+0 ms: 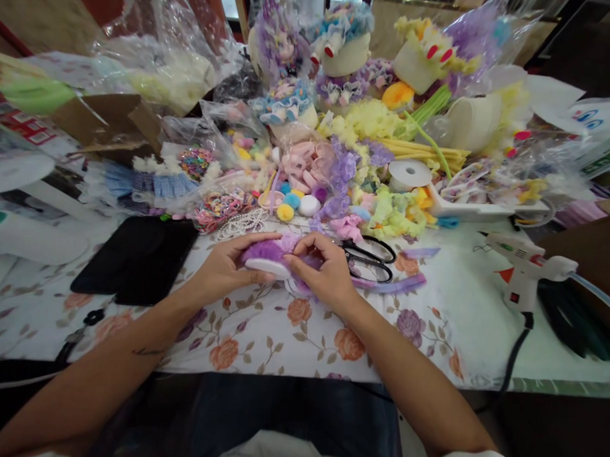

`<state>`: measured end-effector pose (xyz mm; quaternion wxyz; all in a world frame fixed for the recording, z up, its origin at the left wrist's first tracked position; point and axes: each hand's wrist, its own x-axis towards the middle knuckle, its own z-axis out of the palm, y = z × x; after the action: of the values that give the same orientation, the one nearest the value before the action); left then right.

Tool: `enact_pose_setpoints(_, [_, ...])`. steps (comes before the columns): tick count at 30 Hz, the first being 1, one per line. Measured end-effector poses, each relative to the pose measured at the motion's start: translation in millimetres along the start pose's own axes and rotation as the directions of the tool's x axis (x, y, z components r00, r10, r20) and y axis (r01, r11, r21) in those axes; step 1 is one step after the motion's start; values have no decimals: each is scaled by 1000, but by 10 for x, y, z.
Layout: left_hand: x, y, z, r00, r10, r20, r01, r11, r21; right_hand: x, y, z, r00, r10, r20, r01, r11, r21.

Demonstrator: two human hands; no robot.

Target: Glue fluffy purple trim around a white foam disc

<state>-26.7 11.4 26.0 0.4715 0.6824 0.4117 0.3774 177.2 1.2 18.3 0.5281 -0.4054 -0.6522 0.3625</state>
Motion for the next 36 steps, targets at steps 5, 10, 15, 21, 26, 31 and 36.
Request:
enact_pose_setpoints(5, [-4, -35, 39, 998, 44, -50, -43, 999, 9, 2, 5, 10, 1000, -17, 1, 17, 1000, 2])
enact_pose_setpoints(10, [-16, -40, 45, 992, 103, -74, -98, 992, 79, 3, 9, 17, 1000, -11, -2, 11, 1000, 16])
enact_pose_setpoints(15, [-21, -43, 48, 985, 152, -79, -138, 978, 153, 31, 58, -11, 999, 10, 31, -10, 1000, 23])
enact_pose_setpoints(21, [-32, -19, 50, 978, 192, -86, -165, 954, 249, 44, 94, -25, 1000, 7, 27, -7, 1000, -1])
enact_pose_setpoints(26, [-43, -15, 58, 967, 235, -100, -193, 930, 313, 50, 90, -21, 1000, -17, 8, 18, 999, -34])
enact_pose_setpoints(31, [-59, -48, 59, 946, 310, -100, -251, 890, 381, 48, 105, -31, 999, -31, 15, 32, 999, -37])
enact_pose_setpoints(36, [-62, -67, 61, 936, 340, -96, -275, 871, 408, 31, 147, -11, 999, -38, -21, 37, 998, -52])
